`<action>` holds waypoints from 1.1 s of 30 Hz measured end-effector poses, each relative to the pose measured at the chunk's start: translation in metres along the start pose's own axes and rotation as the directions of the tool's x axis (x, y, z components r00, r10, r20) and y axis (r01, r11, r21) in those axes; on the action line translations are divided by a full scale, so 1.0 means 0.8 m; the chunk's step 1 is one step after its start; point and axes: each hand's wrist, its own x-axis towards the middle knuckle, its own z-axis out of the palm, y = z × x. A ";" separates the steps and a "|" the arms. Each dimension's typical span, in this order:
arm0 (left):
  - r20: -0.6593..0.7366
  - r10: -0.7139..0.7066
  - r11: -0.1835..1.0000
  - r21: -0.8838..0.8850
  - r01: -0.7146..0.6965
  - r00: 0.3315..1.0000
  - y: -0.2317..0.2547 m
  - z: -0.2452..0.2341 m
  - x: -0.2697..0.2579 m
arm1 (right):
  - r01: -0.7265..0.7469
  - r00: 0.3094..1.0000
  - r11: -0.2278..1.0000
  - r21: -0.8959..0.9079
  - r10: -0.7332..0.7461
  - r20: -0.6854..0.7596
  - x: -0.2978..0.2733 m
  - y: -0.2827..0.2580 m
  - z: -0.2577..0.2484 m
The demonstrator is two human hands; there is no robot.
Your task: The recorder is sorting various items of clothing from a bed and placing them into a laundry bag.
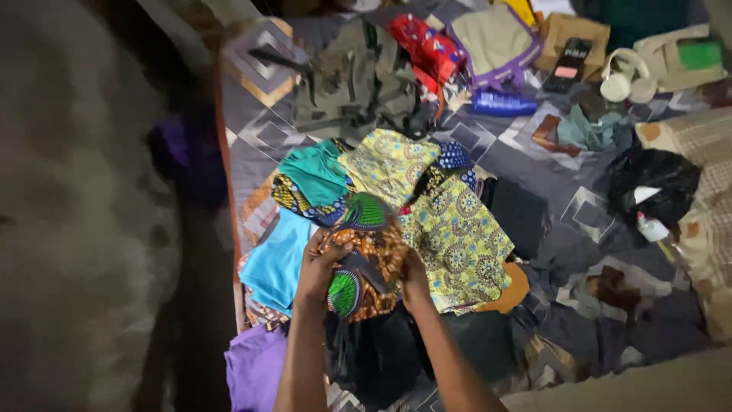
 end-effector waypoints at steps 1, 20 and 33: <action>0.002 0.017 1.000 0.001 -0.017 1.000 0.027 0.005 -0.010 | 0.012 1.000 1.000 0.002 -0.012 0.011 -0.020 -0.036 0.020; 0.106 -0.011 0.952 -0.304 0.043 0.994 0.148 0.022 -0.174 | -0.058 0.951 0.970 0.236 -0.019 0.310 -0.172 -0.248 0.039; -0.449 0.302 0.899 -0.159 -0.408 0.841 0.182 0.117 -0.366 | -0.144 0.727 0.979 -0.143 0.203 0.656 -0.243 -0.342 0.110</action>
